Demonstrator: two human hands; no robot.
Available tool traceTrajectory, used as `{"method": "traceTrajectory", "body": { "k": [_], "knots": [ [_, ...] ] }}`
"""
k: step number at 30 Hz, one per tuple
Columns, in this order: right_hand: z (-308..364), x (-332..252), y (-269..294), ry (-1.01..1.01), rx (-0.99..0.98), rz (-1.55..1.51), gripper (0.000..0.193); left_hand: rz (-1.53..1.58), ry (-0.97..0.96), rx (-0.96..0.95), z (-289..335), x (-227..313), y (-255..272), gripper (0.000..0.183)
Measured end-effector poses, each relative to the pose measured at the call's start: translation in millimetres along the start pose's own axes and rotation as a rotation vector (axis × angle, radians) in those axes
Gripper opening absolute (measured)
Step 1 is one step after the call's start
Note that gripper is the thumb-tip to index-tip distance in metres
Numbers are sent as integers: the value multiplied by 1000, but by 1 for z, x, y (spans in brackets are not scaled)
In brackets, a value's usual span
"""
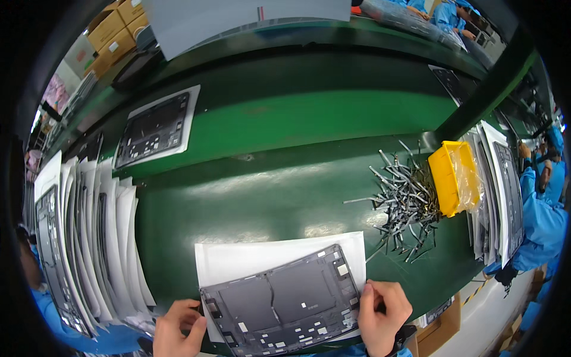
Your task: Attaching small cables and inspecting tablet components on a factory assembly line.
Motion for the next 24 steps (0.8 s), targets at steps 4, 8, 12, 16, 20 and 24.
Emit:
{"method": "traceTrajectory", "body": {
  "k": [4,8,12,16,20,24],
  "knots": [
    [-4,-22,-9,124,-60,-11,6,193,212,-57,0,-27,-20,27],
    [-5,-33,0,236,-37,-76,9,110,54,111,-11,-27,-11,16],
    [0,-27,3,207,-50,-162,9,79,76,20,-12,-4,-23,26],
    [-3,-15,16,238,66,-221,8,-76,51,114,-14,17,-15,32],
    [0,-15,20,262,95,-308,9,327,85,72,2,-7,-9,52],
    [1,-9,18,231,109,-243,6,678,332,25,-14,-17,-20,44]
  ]
}}
Point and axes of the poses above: each hand's wrist, its own z-axis away from the middle knuckle, its own y-axis out of the back of the hand, x = y × z, the point moved 10 cm from there along -z, towards the middle knuckle, and after that the axes turned 3 degrees about x, right-handed, at the moved point
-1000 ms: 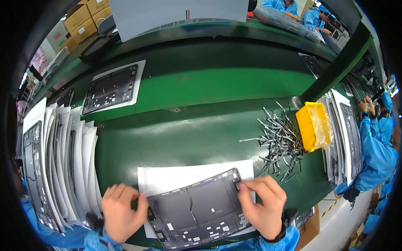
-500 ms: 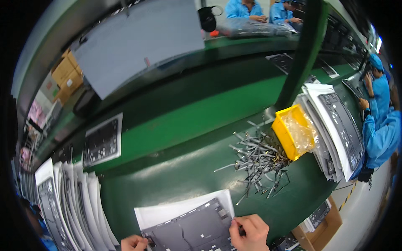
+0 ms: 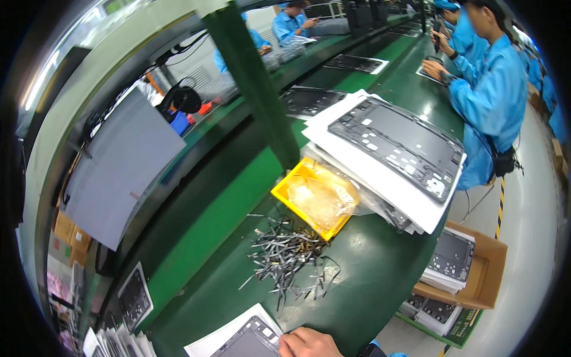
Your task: Attaching small cables and inspecting tablet components on a factory assembly line.
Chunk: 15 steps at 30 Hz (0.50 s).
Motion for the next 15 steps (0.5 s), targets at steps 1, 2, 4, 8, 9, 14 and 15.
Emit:
{"method": "traceTrajectory", "body": {
  "k": [1,2,4,8,9,14,15],
  "knots": [
    [-1,3,0,-13,18,4,6,55,88,-54,-4,-2,-8,40],
    [0,2,-1,-4,-3,0,7,44,91,-61,-8,0,-6,40],
    [3,0,2,10,-32,-23,8,-141,97,-44,-24,1,4,29],
    [5,9,-5,-12,-48,-9,6,-243,84,-43,-44,14,9,20],
    [5,6,-6,43,-58,-1,6,-224,64,-53,-45,18,7,20],
    [5,7,-9,8,-177,-59,9,-238,-146,-56,-51,55,-3,45],
    [7,8,-9,8,-188,-57,10,-242,-146,-75,-53,62,-13,45]
  ]
}}
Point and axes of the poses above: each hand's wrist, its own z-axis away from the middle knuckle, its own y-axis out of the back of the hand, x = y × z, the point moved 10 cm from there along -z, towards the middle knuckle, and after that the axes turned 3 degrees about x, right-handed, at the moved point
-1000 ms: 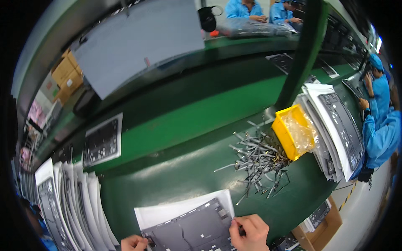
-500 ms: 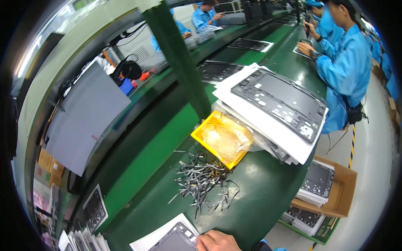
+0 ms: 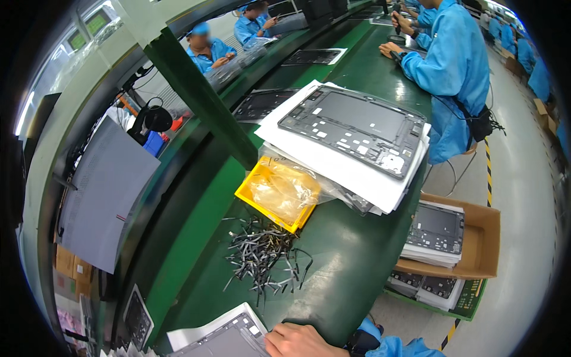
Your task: Attaching small cables and inspecting tablet components on a factory assembly line.
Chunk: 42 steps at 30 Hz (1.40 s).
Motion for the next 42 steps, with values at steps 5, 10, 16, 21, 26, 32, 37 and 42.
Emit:
{"method": "traceTrajectory", "body": {
  "k": [5,10,16,21,26,32,37,42],
  "knots": [
    [0,6,9,-16,-51,-70,17,-169,-381,-32,-38,76,-8,48],
    [-6,46,142,-275,478,-104,5,56,-525,36,-101,140,-14,37],
    [2,127,270,-501,920,-618,46,463,-339,-262,-279,124,-30,48],
    [-34,140,279,-596,791,-531,46,337,-410,-149,-413,112,-11,48],
    [-64,146,283,-569,796,-445,33,129,-546,251,-487,102,78,45],
    [-63,100,279,-348,927,-804,27,-633,-1033,762,-401,125,64,29],
    [-53,117,292,-169,925,-1050,22,-487,-1356,767,-259,155,28,31],
    [-51,64,255,-130,832,-991,37,-61,-1270,245,-110,172,-42,26]
  ]
}}
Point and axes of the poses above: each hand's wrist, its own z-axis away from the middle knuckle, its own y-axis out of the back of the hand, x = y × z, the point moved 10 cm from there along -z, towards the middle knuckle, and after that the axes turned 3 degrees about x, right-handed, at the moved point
